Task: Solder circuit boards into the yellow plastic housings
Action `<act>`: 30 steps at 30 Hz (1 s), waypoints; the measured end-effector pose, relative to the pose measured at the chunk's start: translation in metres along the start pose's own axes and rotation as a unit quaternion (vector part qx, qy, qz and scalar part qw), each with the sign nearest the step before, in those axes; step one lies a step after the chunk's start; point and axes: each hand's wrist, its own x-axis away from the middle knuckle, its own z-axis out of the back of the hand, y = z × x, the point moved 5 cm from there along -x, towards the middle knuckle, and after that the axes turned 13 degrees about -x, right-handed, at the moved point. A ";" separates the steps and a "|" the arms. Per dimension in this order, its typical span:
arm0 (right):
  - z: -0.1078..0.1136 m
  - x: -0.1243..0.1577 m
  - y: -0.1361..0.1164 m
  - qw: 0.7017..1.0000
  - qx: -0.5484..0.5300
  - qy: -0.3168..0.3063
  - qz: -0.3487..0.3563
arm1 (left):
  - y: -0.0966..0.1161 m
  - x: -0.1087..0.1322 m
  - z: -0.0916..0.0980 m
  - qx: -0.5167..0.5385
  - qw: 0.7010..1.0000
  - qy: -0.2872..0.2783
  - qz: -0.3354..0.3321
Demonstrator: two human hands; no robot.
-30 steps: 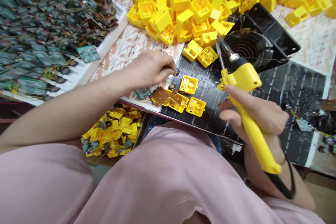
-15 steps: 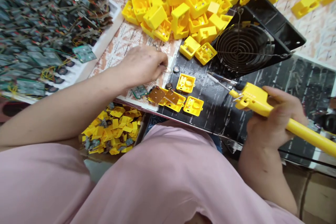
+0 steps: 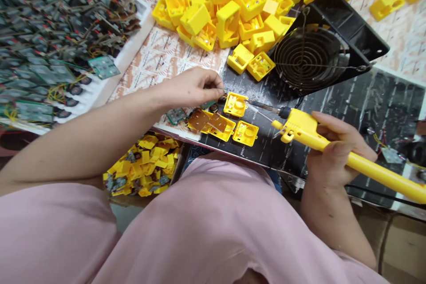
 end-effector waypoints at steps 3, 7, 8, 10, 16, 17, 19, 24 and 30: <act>0.001 0.002 -0.002 0.999 0.006 -0.031 0.007 | 0.014 0.003 0.002 -0.038 0.999 0.019 -0.004; -0.001 0.003 -0.008 0.998 0.030 -0.059 0.021 | 0.025 0.006 0.003 -0.127 0.992 0.003 0.000; -0.001 0.003 -0.009 0.997 0.035 -0.070 0.020 | 0.026 0.006 0.002 -0.143 0.990 -0.005 0.003; -0.002 0.004 -0.013 0.995 0.046 -0.092 0.015 | 0.027 0.006 0.002 -0.171 0.985 -0.010 0.005; -0.006 0.003 -0.024 0.979 0.098 -0.169 0.062 | 0.030 0.007 0.003 -0.218 0.976 0.018 -0.019; -0.006 0.002 -0.024 0.978 0.095 -0.176 0.063 | 0.031 0.007 0.003 -0.215 0.976 0.012 -0.011; -0.007 -0.002 -0.025 0.977 0.071 -0.189 0.073 | 0.031 0.008 0.003 -0.196 0.981 -0.006 0.013; -0.018 -0.013 -0.032 0.962 0.046 -0.245 0.109 | 0.030 0.010 0.003 -0.120 0.992 -0.004 0.045; -0.030 -0.015 -0.038 0.944 0.061 -0.285 0.157 | 0.025 0.009 -0.003 -0.134 0.990 0.006 0.038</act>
